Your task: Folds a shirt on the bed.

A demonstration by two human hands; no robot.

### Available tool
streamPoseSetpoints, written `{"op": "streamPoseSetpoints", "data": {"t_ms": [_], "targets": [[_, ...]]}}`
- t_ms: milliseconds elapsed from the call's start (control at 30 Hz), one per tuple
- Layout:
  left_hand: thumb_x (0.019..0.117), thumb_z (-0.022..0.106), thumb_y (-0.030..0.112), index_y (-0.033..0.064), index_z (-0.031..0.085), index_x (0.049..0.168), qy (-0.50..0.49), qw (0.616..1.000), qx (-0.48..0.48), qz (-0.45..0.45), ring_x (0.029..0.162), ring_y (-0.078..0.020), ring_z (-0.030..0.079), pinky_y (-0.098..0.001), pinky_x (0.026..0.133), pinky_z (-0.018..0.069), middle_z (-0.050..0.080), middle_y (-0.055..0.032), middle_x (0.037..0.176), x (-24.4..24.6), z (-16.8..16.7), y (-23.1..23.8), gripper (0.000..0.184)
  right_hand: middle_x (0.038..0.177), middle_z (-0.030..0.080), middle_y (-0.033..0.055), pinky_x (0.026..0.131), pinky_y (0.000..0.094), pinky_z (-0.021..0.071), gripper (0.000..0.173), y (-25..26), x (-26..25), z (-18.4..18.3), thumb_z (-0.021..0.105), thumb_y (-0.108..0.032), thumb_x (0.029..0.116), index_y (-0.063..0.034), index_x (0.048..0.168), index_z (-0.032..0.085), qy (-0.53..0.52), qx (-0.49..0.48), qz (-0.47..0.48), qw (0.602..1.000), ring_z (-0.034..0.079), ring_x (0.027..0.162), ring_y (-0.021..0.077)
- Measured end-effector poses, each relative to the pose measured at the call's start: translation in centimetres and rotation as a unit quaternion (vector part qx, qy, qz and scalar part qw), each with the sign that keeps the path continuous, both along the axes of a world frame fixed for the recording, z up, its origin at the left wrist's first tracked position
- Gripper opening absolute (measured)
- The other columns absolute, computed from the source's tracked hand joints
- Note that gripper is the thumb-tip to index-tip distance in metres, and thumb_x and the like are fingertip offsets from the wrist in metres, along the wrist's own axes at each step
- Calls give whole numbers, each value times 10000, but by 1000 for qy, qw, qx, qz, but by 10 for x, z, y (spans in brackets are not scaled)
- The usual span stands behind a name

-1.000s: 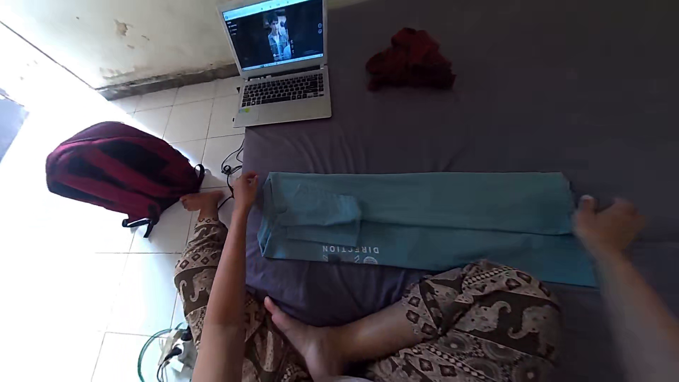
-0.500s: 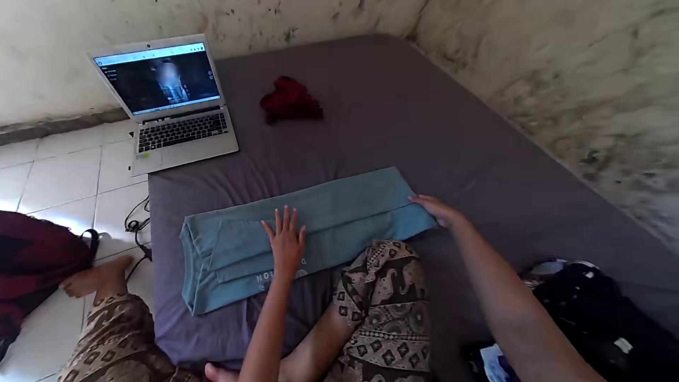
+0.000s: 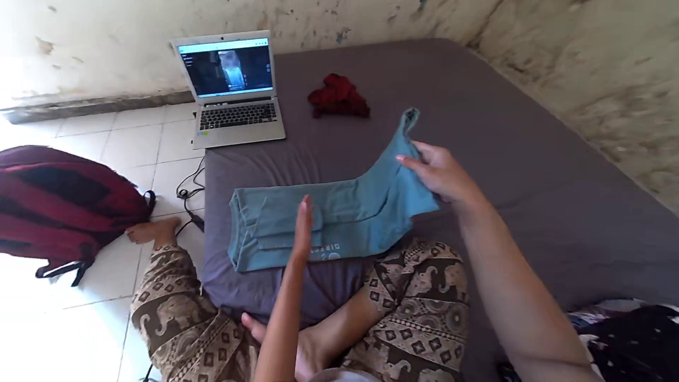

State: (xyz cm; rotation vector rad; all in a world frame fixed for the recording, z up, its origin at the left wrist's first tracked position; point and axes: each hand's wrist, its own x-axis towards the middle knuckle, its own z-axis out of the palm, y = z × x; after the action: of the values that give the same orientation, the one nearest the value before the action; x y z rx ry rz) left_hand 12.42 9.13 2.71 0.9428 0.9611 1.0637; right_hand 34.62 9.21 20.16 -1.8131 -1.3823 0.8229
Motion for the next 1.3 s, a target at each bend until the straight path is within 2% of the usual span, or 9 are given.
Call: {"op": "streamPoseSetpoints", "data": {"t_ms": [167, 233, 300, 433, 567, 867, 1000, 1133, 1300], "targets": [[983, -111, 638, 68, 228, 1588, -240, 965, -102, 10, 1282, -292, 591, -471, 983, 517, 491, -188, 1512, -108, -1, 14, 898, 935, 680, 201, 680, 401, 565, 631, 7, -148, -4, 557, -178, 1069, 6, 1594, 258, 0, -64, 227, 972, 646, 703, 235], [1018, -72, 625, 79, 377, 1508, -201, 964, -148, 94, 976, -167, 701, -346, 786, 580, 694, -110, 1181, -136, -13, 16, 860, 817, 638, 120, 560, 277, 514, 689, 13, -185, -17, 505, -238, 1096, -44, 1635, 123, 50, -136, 313, 939, 564, 548, 124], [1083, 31, 541, 20, 444, 1460, -126, 967, -169, 142, 991, -169, 696, -366, 847, 574, 699, -150, 1165, -156, -33, 17, 764, 805, 626, 106, 537, 252, 473, 639, 17, -194, -30, 486, -255, 1102, -59, 1629, 183, 67, -165, 335, 925, 516, 522, 99], [1110, 319, 212, 30, 398, 1472, -36, 982, -166, 84, 1020, -132, 665, -327, 888, 561, 651, -116, 1213, -166, -48, 16, 413, 877, 649, 115, 569, 266, 468, 518, 21, -146, -62, 483, -244, 1103, -23, 1555, 360, 19, -183, 283, 941, 516, 574, 95], [1024, 439, -33, 48, 147, 1601, 18, 988, -156, -1, 1086, -175, 639, -340, 916, 550, 519, -198, 1395, -167, -42, 23, 652, 829, 627, 76, 524, 222, 433, 407, -3, -74, -92, 476, -174, 1100, 25, 1455, 469, 13, -193, 183, 964, 491, 544, 51], [1078, 446, 77, -10, 320, 1531, 99, 989, -109, 14, 1099, -201, 650, -370, 942, 547, 564, -208, 1360, -203, -47, 27, 479, 756, 581, 26, 500, 174, 382, 315, -64, -19, -128, 458, -99, 1094, 51, 1354, 555, 46, -226, 65, 971, 444, 516, 14], [1095, 456, 149, -96, 462, 1421, 212, 970, -85, 88, 1168, -262, 604, -402, 1008, 479, 583, -271, 1331, -196, -53, 23, 407, 822, 608, 105, 628, 257, 430, 296, -66, -32, -149, 487, -102, 1087, 59, 1310, 595, -35, -202, 75, 976, 490, 639, 97], [1061, 531, 119, -138, 505, 1364, 361, 925, -29, 115, 1164, -388, 628, -473, 1039, 467, 623, -337, 1244, -181, -54, 25, 398, 1152, 674, 305, 961, 544, 499, 357, -60, -67, -175, 490, -141, 1079, 79, 1336, 605, -163, -65, 82, 981, 658, 1057, 433], [1064, 547, 217, -86, 547, 1358, 464, 877, -31, 119, 1133, -411, 654, -543, 1010, 479, 667, -296, 1196, -170, -46, 32, 422, 1558, 429, 288, 1182, 735, 176, 518, -44, -103, -240, 487, -287, 1050, 0, 1479, 526, -291, 122, 141, 938, 348, 1461, 533]]}}
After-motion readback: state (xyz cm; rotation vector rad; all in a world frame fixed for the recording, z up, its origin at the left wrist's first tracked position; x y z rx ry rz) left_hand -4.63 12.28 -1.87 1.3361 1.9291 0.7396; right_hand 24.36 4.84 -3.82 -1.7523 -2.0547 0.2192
